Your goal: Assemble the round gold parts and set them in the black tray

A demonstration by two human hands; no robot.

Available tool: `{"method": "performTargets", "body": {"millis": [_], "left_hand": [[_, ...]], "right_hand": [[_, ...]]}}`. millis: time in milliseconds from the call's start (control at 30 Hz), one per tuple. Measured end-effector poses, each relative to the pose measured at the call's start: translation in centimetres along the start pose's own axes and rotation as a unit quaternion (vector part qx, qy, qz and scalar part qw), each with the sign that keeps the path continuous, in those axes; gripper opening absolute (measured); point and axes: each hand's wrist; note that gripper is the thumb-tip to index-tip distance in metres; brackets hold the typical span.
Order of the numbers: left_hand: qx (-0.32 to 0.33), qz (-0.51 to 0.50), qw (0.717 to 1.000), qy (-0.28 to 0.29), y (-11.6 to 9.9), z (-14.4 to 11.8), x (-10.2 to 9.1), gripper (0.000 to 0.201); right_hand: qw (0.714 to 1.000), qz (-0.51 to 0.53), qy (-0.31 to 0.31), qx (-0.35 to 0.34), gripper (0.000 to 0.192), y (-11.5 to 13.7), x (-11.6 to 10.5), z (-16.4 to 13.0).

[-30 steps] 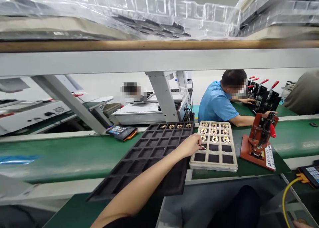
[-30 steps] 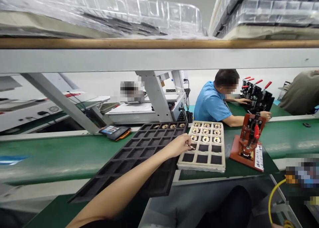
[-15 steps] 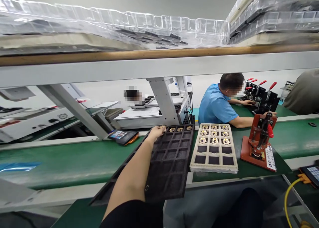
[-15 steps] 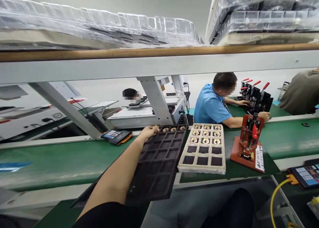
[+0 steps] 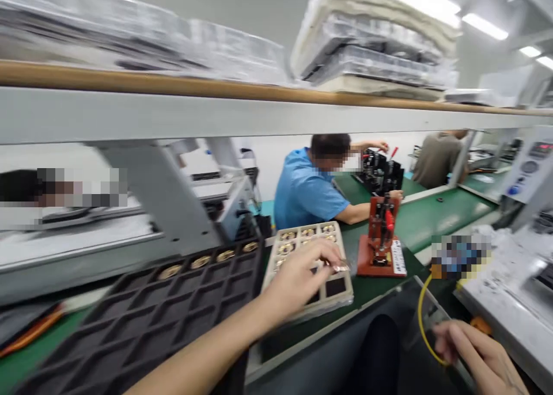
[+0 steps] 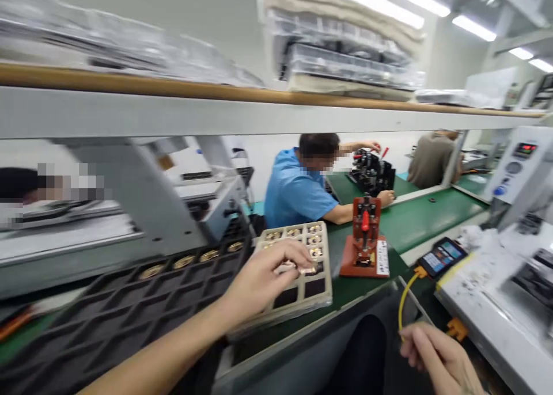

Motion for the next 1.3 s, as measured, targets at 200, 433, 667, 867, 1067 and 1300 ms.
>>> {"method": "performTargets", "body": {"millis": [200, 433, 667, 867, 1067, 1300], "left_hand": [[0.385, -0.011, 0.911, 0.147, -7.3, 4.4, 11.3, 0.020], [0.483, -0.073, 0.854, 0.177, -10.3, 7.6, 19.5, 0.022], [0.458, -0.176, 0.823, 0.286, -14.5, 8.9, 29.1, 0.022], [0.330, -0.159, 0.842, 0.396, -19.7, 14.7, 40.3, 0.048], [0.291, -0.022, 0.828, 0.480, -24.8, 19.9, 51.8, 0.033], [0.243, 0.076, 0.771, 0.584, -26.6, 22.1, 56.8, 0.033]], "right_hand": [[0.988, 0.096, -0.061, -0.106, 0.063, 6.0, -1.5, 0.5], [0.981, 0.012, -0.187, -0.054, 0.034, 4.9, -5.4, -3.1], [0.936, -0.084, -0.343, 0.000, 0.033, 1.4, -10.7, -8.5], [0.857, -0.119, -0.494, 0.084, 0.032, -0.4, -15.7, -16.1], [0.822, -0.159, -0.541, 0.078, 0.036, 1.3, -16.9, -21.5], [0.811, -0.169, -0.548, 0.117, 0.037, 1.1, -20.4, -23.6]]}}
Point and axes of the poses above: each hand's wrist, its own z-axis towards the middle knuckle, its own x-axis out of the palm, y = z × x, and after that the axes turned 6 degrees about -z, right-handed
